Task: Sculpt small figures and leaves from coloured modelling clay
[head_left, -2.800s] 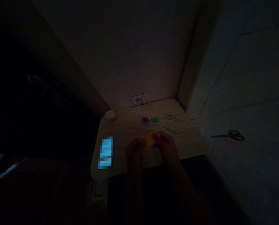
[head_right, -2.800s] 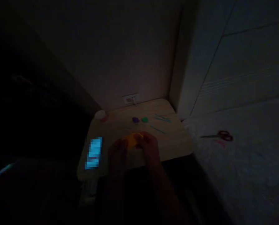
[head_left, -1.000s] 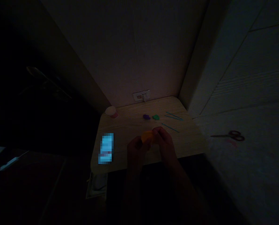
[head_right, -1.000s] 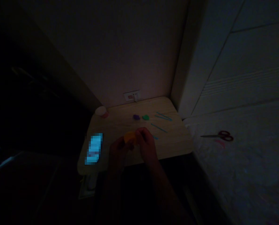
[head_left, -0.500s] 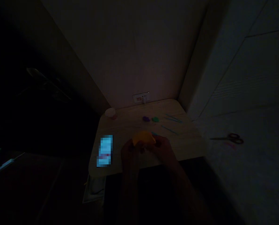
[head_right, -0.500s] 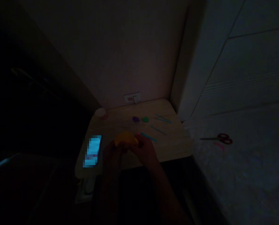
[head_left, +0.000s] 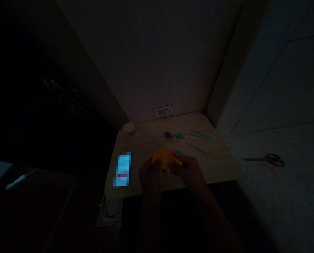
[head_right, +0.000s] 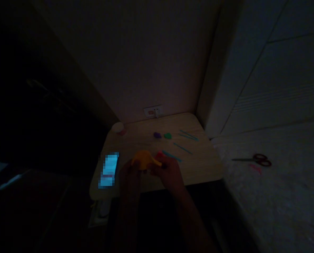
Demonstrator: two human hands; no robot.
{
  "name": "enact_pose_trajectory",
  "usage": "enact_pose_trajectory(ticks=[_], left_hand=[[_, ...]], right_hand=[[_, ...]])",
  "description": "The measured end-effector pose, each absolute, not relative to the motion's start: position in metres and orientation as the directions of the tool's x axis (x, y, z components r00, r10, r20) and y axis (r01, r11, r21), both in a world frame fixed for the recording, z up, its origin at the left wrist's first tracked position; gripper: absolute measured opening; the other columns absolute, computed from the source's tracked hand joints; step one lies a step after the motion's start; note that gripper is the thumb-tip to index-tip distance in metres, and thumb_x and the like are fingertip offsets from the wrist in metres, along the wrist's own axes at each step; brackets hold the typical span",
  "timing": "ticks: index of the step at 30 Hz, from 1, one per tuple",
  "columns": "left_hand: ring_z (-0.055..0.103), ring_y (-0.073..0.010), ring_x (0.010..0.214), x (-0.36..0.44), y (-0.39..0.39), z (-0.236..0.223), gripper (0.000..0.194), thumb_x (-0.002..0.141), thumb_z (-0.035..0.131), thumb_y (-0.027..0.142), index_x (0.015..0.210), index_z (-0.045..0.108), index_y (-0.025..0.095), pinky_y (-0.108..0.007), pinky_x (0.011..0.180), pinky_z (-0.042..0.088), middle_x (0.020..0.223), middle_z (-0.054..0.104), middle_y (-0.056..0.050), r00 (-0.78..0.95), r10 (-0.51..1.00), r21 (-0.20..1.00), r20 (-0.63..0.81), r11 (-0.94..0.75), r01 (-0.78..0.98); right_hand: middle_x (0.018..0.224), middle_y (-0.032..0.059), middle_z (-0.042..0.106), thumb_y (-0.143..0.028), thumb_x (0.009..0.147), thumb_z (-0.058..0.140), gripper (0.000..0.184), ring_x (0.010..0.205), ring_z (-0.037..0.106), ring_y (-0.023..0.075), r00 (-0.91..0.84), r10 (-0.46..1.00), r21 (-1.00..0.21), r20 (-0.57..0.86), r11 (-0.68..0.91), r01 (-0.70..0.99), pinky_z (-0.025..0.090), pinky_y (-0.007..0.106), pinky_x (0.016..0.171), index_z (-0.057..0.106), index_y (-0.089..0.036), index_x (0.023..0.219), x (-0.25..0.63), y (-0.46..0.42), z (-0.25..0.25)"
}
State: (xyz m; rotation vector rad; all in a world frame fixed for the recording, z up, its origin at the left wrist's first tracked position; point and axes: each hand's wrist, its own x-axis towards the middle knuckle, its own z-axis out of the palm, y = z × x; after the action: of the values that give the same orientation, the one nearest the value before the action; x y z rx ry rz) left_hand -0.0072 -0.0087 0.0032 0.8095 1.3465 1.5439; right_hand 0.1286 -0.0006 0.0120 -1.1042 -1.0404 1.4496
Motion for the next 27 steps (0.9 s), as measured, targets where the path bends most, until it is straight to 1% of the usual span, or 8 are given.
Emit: enact_pose_trajectory(ticks=[3,7,12,15,17,20,23,27], left_hand=[[0.057,-0.0115,0.059,-0.006,-0.006,0.002,0.055,0.064,0.088,0.064,0.079,0.075,0.013,-0.021,0.052,0.046,0.068,0.067,-0.002,-0.396,0.913,0.960,-0.099,-0.018,-0.280],[0.063,-0.0143,0.062,-0.007,-0.005,-0.001,0.057,0.065,0.087,0.066,0.083,0.075,0.013,-0.023,0.055,0.050,0.076,0.072,-0.006,-0.373,0.921,0.958,-0.113,0.000,-0.288],[0.068,-0.0165,0.072,-0.008,-0.006,-0.002,0.047,0.063,0.090,0.052,0.088,0.076,0.014,-0.024,0.064,0.054,0.082,0.075,-0.005,-0.359,0.926,0.975,-0.117,0.038,-0.220],[0.068,-0.0169,0.069,-0.010,-0.006,0.001,0.040,0.062,0.090,0.045,0.085,0.075,0.015,-0.024,0.062,0.054,0.079,0.075,-0.004,-0.371,0.922,0.985,-0.107,0.049,-0.163],[0.068,-0.0172,0.069,-0.012,-0.008,0.006,0.037,0.062,0.090,0.042,0.084,0.076,0.016,-0.024,0.062,0.053,0.079,0.075,-0.003,-0.334,0.939,0.994,-0.086,0.058,-0.091],[0.067,-0.0176,0.068,-0.011,-0.011,0.013,0.035,0.060,0.092,0.039,0.081,0.076,0.016,-0.024,0.060,0.051,0.075,0.074,-0.002,-0.329,0.942,0.997,-0.071,0.073,-0.006],[0.068,-0.0181,0.070,-0.008,-0.015,0.016,0.037,0.059,0.093,0.039,0.083,0.075,0.017,-0.024,0.060,0.051,0.076,0.074,-0.002,-0.379,0.924,0.998,-0.056,0.061,0.003],[0.069,-0.0177,0.071,-0.004,-0.014,0.012,0.045,0.058,0.094,0.042,0.090,0.074,0.017,-0.024,0.061,0.054,0.080,0.074,-0.002,-0.391,0.918,0.996,-0.071,0.046,-0.074]], right_hand=[[0.052,0.0007,0.063,-0.049,0.068,0.085,0.035,0.049,0.051,0.0133,-0.060,0.994,-0.968,-0.088,-0.100,-0.229,0.038,0.025,0.048,0.069,-0.020,0.055,0.127,0.000,0.010],[0.058,-0.0002,0.062,-0.048,0.072,0.084,0.033,0.055,0.051,0.0137,-0.125,0.991,-0.987,-0.042,-0.061,-0.149,0.040,0.025,0.051,0.071,-0.020,0.060,0.131,0.002,0.008],[0.067,-0.0004,0.063,-0.044,0.078,0.082,0.029,0.071,0.056,0.0171,-0.267,0.961,-0.998,0.069,0.068,-0.015,0.045,0.026,0.062,0.072,-0.021,0.065,0.132,-0.002,0.005],[0.076,0.0007,0.069,-0.045,0.077,0.084,0.025,0.074,0.059,0.0182,-0.225,0.971,-0.995,0.084,0.093,0.030,0.048,0.027,0.065,0.075,-0.022,0.075,0.129,-0.003,0.004],[0.080,0.0016,0.071,-0.047,0.077,0.084,0.026,0.071,0.061,0.0175,-0.127,0.990,-0.999,0.052,0.052,-0.006,0.049,0.027,0.063,0.075,-0.022,0.082,0.128,-0.003,0.004],[0.082,0.0034,0.074,-0.050,0.077,0.084,0.030,0.073,0.065,0.0184,-0.021,0.999,-0.997,0.029,0.028,-0.070,0.050,0.028,0.064,0.077,-0.022,0.084,0.128,-0.002,0.006],[0.077,0.0033,0.074,-0.051,0.070,0.088,0.032,0.069,0.064,0.0183,-0.033,0.999,-0.994,0.005,0.002,-0.111,0.050,0.029,0.064,0.079,-0.022,0.080,0.130,-0.001,0.009],[0.068,0.0011,0.070,-0.050,0.067,0.090,0.032,0.064,0.062,0.0168,-0.062,0.997,-0.974,-0.044,-0.057,-0.221,0.050,0.029,0.062,0.076,-0.022,0.072,0.129,-0.002,0.010]])
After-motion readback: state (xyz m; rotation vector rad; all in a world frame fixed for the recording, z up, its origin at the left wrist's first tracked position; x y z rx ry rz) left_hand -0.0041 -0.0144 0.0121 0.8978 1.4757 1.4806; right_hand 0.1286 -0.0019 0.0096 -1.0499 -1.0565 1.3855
